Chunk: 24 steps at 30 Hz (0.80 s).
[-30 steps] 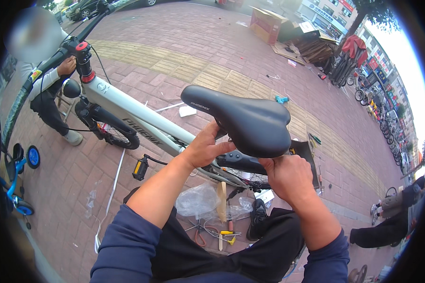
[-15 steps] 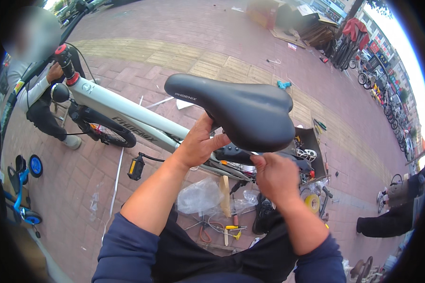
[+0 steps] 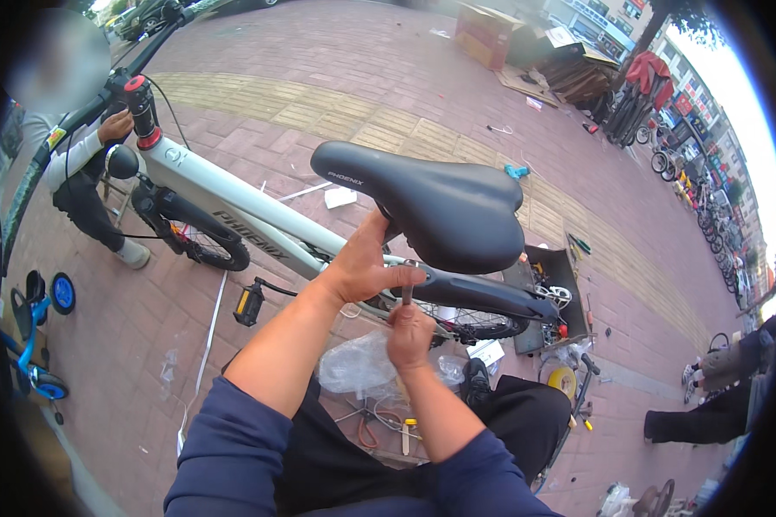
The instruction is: The person assembles a bicycle on a sidewalk, attaching the seat and rear mudguard using a hammer and wrench. The person adjusts the seat position and tightens bolts on the mudguard while another person sits nearby.
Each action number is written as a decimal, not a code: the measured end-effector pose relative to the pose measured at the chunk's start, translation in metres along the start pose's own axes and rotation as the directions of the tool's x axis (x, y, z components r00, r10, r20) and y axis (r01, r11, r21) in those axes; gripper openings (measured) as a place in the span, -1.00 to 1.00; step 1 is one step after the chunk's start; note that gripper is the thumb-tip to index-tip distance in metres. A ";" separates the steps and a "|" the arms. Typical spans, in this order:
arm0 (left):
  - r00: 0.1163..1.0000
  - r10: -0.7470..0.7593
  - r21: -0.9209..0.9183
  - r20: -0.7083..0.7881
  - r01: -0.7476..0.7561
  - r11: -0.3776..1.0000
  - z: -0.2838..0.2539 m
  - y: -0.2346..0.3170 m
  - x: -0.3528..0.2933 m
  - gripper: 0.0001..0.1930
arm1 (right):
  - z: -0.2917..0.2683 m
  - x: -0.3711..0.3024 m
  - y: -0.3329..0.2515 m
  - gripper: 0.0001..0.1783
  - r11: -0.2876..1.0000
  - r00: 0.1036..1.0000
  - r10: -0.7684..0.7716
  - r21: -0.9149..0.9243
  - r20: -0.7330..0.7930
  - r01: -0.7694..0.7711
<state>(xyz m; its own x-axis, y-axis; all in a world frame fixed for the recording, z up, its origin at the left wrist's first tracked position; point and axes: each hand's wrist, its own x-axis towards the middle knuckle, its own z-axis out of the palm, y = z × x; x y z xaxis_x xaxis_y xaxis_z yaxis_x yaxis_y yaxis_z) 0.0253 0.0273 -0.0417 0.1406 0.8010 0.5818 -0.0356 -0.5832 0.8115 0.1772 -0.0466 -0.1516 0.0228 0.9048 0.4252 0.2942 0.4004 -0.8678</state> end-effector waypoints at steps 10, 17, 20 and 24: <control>0.999 -0.035 -0.178 0.008 0.036 0.983 0.004 -0.001 -0.003 -0.38 | -0.126 0.088 -0.151 -0.46 0.610 0.924 0.144 -0.767 0.355 0.200; 0.998 -0.037 -0.110 -0.045 0.032 0.993 0.006 0.009 0.004 -0.44 | -0.124 0.110 -0.208 -0.49 0.299 0.910 0.228 -0.914 0.347 0.274; 0.997 -0.067 -0.164 -0.050 0.058 0.985 0.009 0.010 0.005 -0.46 | -0.124 0.106 -0.195 -0.50 0.324 0.924 0.198 -0.912 0.327 0.253; 0.994 -0.094 -0.128 -0.049 0.087 0.988 0.008 0.003 0.002 -0.45 | -0.120 0.105 -0.185 -0.53 0.393 0.929 0.169 -0.887 0.329 0.242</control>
<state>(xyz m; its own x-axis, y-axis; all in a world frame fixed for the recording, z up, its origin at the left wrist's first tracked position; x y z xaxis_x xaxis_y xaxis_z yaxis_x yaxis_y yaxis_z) 0.0335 0.0259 -0.0391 0.0943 0.8579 0.5052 -0.1492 -0.4895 0.8591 0.2402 -0.0432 0.0842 -0.2429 0.9562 0.1637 0.9688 0.2477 -0.0098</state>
